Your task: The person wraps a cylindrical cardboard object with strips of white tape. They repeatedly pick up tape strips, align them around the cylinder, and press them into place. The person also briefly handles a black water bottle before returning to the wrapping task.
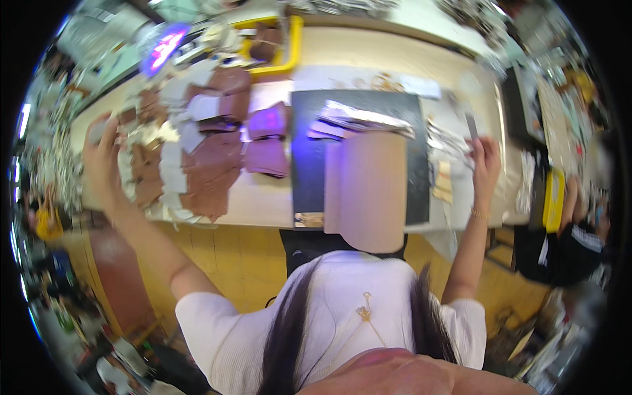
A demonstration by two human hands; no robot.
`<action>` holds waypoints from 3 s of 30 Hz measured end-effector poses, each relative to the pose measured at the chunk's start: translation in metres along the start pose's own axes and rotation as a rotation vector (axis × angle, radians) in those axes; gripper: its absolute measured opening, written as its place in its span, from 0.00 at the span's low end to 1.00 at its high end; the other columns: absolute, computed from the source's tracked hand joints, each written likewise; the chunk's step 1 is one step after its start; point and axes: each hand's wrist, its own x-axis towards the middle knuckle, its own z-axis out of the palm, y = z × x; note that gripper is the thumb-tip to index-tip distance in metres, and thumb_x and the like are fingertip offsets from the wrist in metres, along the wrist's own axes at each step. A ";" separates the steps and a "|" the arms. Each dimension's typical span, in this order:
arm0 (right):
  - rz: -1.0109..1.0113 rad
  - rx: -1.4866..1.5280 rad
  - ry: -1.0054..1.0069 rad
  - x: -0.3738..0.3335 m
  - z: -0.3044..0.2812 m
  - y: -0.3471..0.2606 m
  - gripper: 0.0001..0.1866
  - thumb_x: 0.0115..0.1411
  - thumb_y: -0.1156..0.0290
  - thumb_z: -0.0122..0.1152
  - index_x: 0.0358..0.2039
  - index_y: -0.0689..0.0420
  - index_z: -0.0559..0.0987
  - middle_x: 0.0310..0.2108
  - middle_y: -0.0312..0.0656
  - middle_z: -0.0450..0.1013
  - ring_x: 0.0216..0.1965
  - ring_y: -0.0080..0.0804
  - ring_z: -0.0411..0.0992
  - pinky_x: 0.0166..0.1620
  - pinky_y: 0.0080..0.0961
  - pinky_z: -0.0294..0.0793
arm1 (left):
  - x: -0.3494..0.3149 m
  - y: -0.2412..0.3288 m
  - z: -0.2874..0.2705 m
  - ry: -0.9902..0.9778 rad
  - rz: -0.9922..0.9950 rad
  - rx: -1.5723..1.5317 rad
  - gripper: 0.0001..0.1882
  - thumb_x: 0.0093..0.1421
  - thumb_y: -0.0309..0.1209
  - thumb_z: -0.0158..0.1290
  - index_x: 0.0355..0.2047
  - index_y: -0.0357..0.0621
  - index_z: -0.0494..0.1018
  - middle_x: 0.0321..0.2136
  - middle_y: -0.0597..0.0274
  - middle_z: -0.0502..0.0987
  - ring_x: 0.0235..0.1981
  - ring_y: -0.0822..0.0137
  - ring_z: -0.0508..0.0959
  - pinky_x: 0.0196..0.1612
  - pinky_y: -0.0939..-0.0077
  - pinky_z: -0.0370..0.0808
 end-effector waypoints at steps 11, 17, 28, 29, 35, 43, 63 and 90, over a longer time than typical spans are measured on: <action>0.380 -0.166 0.003 -0.021 -0.058 0.044 0.11 0.64 0.69 0.47 0.45 0.58 0.67 0.34 0.41 0.77 0.20 0.18 0.72 0.20 0.12 0.65 | -0.209 0.069 0.216 -0.963 -0.296 -0.758 0.07 0.52 0.18 0.55 0.33 0.32 0.70 0.28 0.51 0.72 0.23 0.61 0.80 0.22 0.79 0.79; 0.415 -0.031 0.004 -0.045 -0.079 0.044 0.14 0.64 0.69 0.50 0.48 0.62 0.70 0.35 0.41 0.77 0.24 0.19 0.73 0.27 0.14 0.69 | -0.224 0.027 0.249 -0.949 -0.548 -0.348 0.10 0.55 0.20 0.55 0.38 0.30 0.70 0.31 0.54 0.76 0.28 0.67 0.80 0.31 0.81 0.77; 0.398 0.278 -0.833 -0.043 0.031 -0.111 0.07 0.56 0.69 0.63 0.29 0.61 0.79 0.17 0.33 0.73 0.12 0.14 0.65 0.15 0.11 0.61 | -0.226 0.005 0.224 -0.871 -0.760 -0.455 0.15 0.64 0.31 0.46 0.43 0.28 0.70 0.30 0.50 0.78 0.26 0.65 0.81 0.28 0.80 0.79; 0.426 0.237 -0.885 -0.041 0.040 -0.120 0.08 0.56 0.69 0.63 0.29 0.61 0.79 0.18 0.33 0.73 0.12 0.14 0.65 0.15 0.11 0.61 | -0.226 0.003 0.222 -0.865 -0.793 -0.503 0.17 0.66 0.33 0.44 0.43 0.27 0.70 0.30 0.50 0.78 0.25 0.64 0.81 0.28 0.80 0.79; 0.387 0.075 -1.086 -0.029 0.077 -0.144 0.10 0.56 0.67 0.62 0.27 0.62 0.79 0.16 0.35 0.73 0.11 0.16 0.66 0.16 0.13 0.63 | -0.231 0.001 0.218 -0.854 -0.806 -0.585 0.22 0.67 0.38 0.42 0.45 0.25 0.69 0.33 0.47 0.78 0.29 0.62 0.82 0.32 0.78 0.81; 0.320 -0.052 -1.119 -0.029 0.091 -0.147 0.11 0.56 0.66 0.61 0.26 0.62 0.79 0.14 0.36 0.73 0.11 0.19 0.69 0.16 0.15 0.66 | -0.231 0.004 0.217 -0.843 -0.794 -0.551 0.18 0.65 0.34 0.45 0.44 0.25 0.70 0.33 0.48 0.78 0.29 0.63 0.82 0.32 0.80 0.81; 0.286 0.011 -1.099 -0.028 0.083 -0.139 0.10 0.53 0.67 0.65 0.25 0.62 0.79 0.15 0.36 0.74 0.15 0.17 0.71 0.21 0.13 0.68 | -0.230 0.007 0.219 -0.842 -0.759 -0.428 0.13 0.56 0.22 0.56 0.41 0.28 0.73 0.31 0.50 0.79 0.29 0.68 0.81 0.31 0.84 0.80; 0.334 -0.041 -0.985 -0.030 0.071 -0.120 0.13 0.49 0.65 0.68 0.20 0.61 0.78 0.14 0.35 0.72 0.16 0.17 0.68 0.21 0.14 0.64 | -0.237 -0.026 0.225 -0.799 -0.782 -0.630 0.16 0.54 0.16 0.55 0.41 0.36 0.64 0.28 0.51 0.79 0.29 0.62 0.82 0.31 0.78 0.81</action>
